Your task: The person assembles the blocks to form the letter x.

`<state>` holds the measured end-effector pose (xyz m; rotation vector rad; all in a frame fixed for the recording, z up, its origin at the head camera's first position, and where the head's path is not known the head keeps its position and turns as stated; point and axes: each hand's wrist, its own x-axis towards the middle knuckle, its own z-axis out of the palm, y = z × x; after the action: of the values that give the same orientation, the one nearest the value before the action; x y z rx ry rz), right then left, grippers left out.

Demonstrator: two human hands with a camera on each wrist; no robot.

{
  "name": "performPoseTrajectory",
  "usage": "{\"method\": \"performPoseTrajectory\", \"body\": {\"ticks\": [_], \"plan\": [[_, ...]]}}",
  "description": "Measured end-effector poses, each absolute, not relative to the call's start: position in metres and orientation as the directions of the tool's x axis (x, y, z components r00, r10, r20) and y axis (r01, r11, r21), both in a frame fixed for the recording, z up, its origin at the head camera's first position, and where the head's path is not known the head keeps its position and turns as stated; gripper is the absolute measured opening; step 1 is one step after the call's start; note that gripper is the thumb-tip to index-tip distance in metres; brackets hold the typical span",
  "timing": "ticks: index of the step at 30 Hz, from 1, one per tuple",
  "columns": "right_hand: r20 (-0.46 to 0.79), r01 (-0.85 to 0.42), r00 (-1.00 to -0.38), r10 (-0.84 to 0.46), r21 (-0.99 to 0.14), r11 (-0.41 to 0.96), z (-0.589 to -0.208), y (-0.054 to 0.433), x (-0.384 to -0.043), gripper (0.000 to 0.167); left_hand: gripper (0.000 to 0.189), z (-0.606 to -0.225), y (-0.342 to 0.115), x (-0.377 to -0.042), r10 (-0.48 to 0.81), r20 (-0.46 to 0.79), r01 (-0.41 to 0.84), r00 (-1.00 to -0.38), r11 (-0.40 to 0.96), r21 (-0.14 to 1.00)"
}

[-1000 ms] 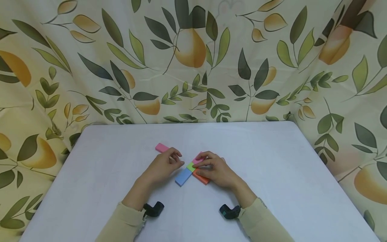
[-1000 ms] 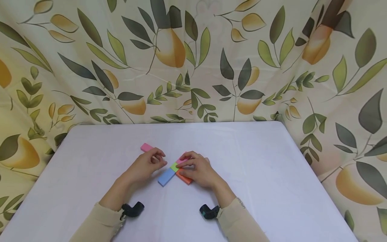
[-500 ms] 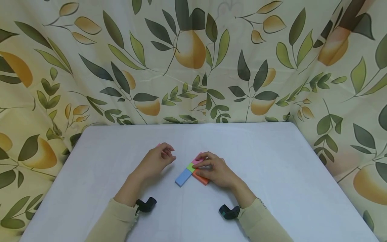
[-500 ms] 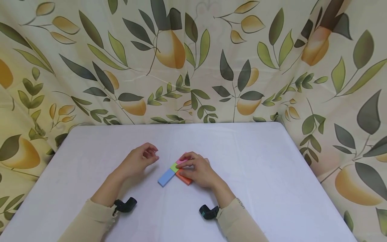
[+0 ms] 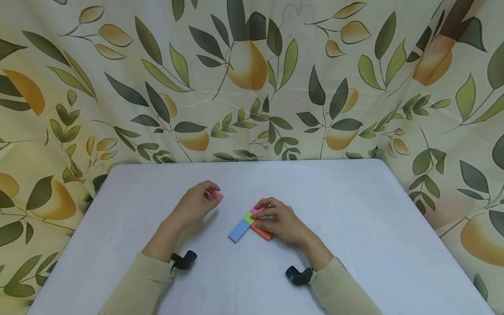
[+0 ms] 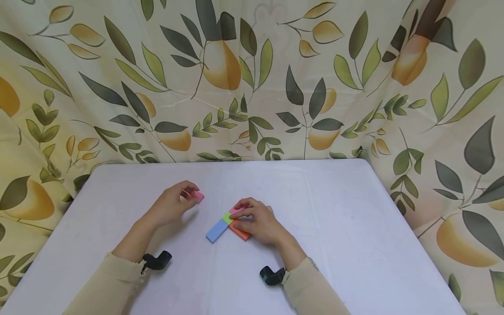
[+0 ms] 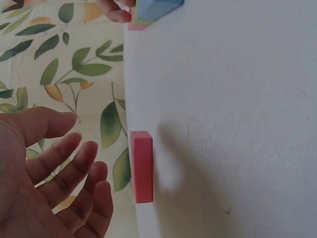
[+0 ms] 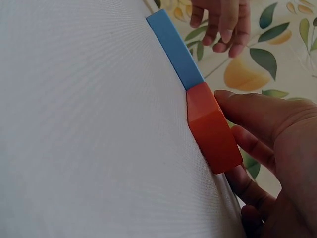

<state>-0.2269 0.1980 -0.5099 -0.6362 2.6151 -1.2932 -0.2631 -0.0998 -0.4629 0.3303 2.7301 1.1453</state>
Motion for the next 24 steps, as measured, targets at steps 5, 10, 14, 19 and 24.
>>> {"method": "performPoseTrajectory", "body": {"ticks": [5,10,14,19,24], "plan": [[0.050,-0.304,-0.897,-0.440,-0.792,0.530,-0.5120,0.1986,-0.2281,0.022,0.033,-0.4644,-0.1024,-0.2655,0.266,-0.030,0.172,-0.963,0.699,0.694],[0.057,-0.314,-0.895,-0.443,-0.785,0.535,-0.5136,0.1996,-0.2292,0.022,0.036,-0.4636,-0.1030,-0.2671,0.271,0.009,0.208,-0.963,0.716,0.666],[0.059,-0.322,-0.892,-0.448,-0.779,0.538,-0.5136,0.2000,-0.2290,0.022,0.038,-0.4638,-0.1032,-0.2685,0.261,0.019,0.212,-0.965,0.740,0.638],[0.064,-0.331,-0.888,-0.455,-0.776,0.536,-0.5131,0.1999,-0.2288,0.022,0.040,-0.4650,-0.1042,-0.2698,0.267,0.043,0.238,-0.963,0.761,0.604],[0.059,-0.321,-0.890,-0.452,-0.785,0.529,-0.5109,0.2001,-0.2275,0.022,0.042,-0.4676,-0.1035,-0.2717,0.283,0.055,0.261,-0.957,0.770,0.582]]}}
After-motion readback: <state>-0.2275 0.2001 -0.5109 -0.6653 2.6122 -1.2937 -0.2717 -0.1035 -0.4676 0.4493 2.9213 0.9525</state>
